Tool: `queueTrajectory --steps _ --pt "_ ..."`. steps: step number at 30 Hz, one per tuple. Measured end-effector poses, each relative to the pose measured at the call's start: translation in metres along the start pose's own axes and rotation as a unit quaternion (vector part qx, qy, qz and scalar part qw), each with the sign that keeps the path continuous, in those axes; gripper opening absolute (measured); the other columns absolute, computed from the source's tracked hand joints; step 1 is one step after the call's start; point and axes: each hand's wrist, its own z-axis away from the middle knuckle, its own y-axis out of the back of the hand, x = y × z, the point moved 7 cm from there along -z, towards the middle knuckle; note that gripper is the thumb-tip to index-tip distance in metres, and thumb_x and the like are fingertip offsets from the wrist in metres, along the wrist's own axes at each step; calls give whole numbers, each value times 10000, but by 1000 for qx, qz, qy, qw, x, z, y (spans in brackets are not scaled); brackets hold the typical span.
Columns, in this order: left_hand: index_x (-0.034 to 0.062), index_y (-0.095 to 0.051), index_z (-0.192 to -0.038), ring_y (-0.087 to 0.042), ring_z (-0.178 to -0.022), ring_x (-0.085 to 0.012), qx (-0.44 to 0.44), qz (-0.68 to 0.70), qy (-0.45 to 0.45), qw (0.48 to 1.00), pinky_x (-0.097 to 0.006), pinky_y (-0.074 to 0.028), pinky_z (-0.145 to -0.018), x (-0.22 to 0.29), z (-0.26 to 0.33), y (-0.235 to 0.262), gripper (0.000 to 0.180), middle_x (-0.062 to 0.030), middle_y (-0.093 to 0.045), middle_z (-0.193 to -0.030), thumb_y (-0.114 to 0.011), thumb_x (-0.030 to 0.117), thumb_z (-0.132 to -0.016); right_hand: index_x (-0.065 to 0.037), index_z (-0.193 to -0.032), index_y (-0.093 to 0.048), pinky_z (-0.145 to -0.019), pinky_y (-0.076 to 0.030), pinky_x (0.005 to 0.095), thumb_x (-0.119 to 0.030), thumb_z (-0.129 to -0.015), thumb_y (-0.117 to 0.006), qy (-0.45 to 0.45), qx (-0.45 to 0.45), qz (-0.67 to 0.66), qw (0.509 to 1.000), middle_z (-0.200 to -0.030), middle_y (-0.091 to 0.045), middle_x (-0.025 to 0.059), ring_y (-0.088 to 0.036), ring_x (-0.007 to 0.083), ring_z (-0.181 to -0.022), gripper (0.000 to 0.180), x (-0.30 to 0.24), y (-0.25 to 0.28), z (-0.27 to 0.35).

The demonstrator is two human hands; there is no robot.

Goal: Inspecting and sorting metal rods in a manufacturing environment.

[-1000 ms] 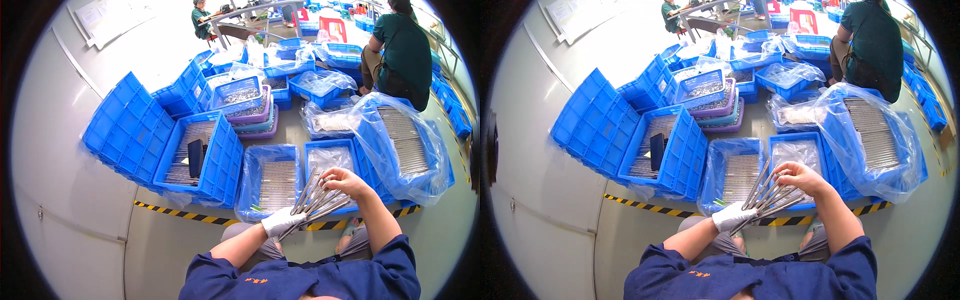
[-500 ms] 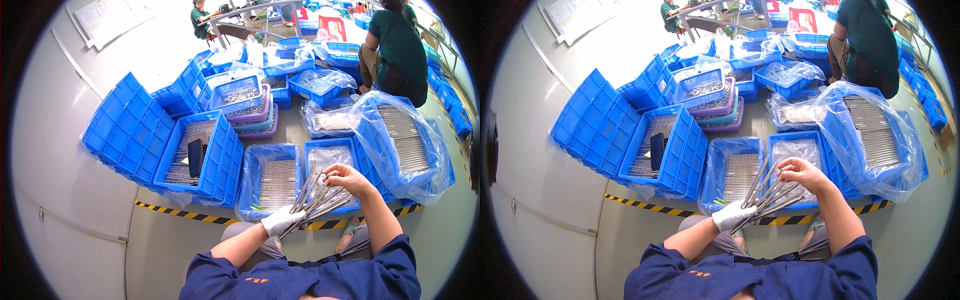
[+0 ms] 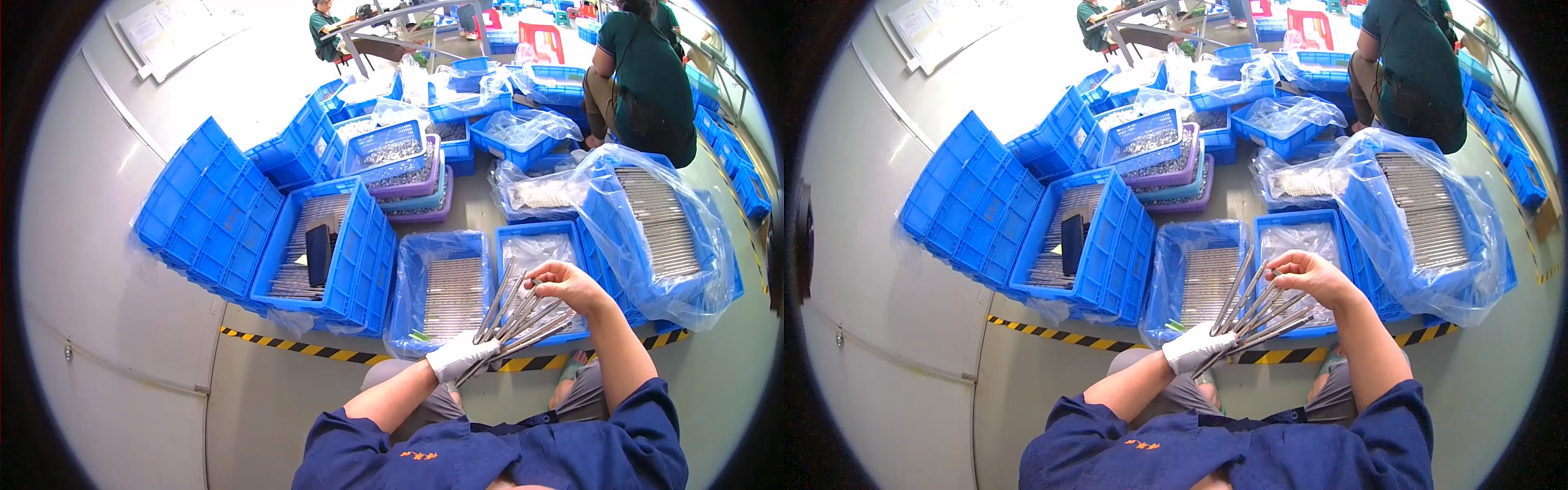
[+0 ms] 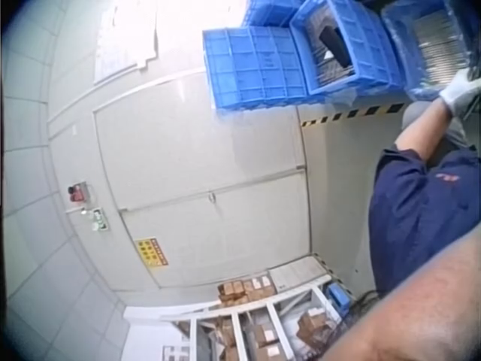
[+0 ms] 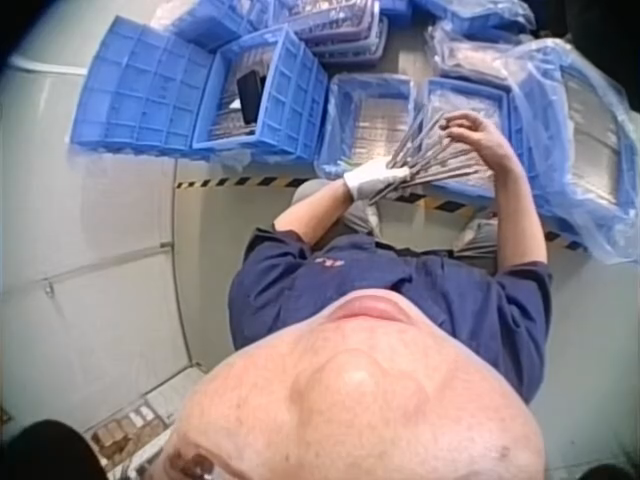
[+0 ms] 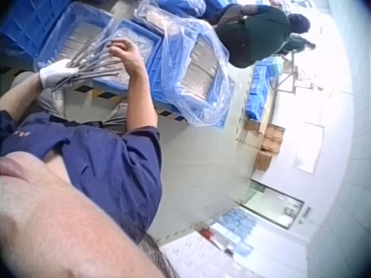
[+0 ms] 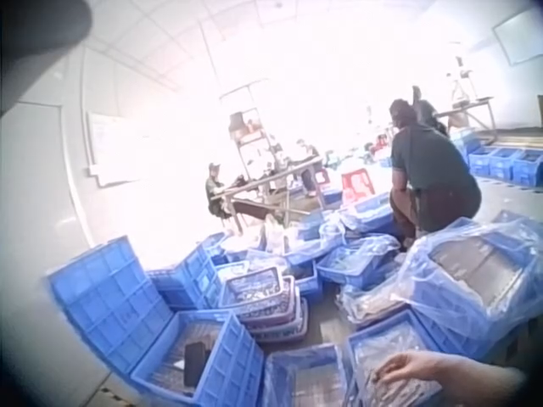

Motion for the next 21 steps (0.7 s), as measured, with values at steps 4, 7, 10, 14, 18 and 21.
queueTrajectory --steps 4,7,10,14,18,21 --pt "45 -543 -918 -447 -627 -64 9 0 -43 999 -208 -382 -543 -1 8 -8 277 -1 -541 -756 -539 299 -809 -56 -983 -576 -775 -434 242 -62 -738 -642 0 -35 24 999 -924 -604 70 -558 120 -848 254 11 -19 7" --pt "15 -553 -948 -480 -741 -96 5 -31 -1 1000 -251 -417 -653 -3 7 -5 322 -17 -560 -809 -529 304 -810 -30 -978 -569 -802 -427 266 -58 -717 -653 -13 -24 12 1000 -954 -599 88 -559 152 -874 276 13 -13 10" --pt "7 -587 -852 -496 -673 -114 46 -106 -59 992 -281 -420 -596 24 0 -4 340 -38 -570 -710 -516 328 -763 -28 -1064 -546 -813 -410 276 -161 -725 -668 10 -70 39 997 -1004 -584 59 -531 144 -942 384 17 6 -2" --pt "19 -564 -909 -489 -637 -89 61 -14 -44 997 -228 -411 -544 31 14 10 291 -23 -555 -744 -552 280 -781 -22 -1068 -538 -823 -409 252 -61 -723 -620 32 -92 54 994 -1003 -582 60 -530 120 -926 357 -9 -15 -12" --pt "-8 -564 -970 -532 -741 -122 61 -94 -35 993 -263 -439 -671 31 0 15 319 -57 -591 -817 -538 245 -779 -18 -1081 -529 -844 -408 260 -45 -747 -588 38 -81 91 992 -1020 -581 94 -538 149 -949 341 -13 -5 -10" --pt "-6 -562 -928 -468 -634 -80 55 -67 -64 994 -243 -400 -528 33 3 13 313 -5 -542 -748 -556 259 -761 -7 -1058 -529 -813 -428 266 -55 -741 -584 36 -43 49 997 -962 -591 91 -556 146 -891 325 -23 10 -8"
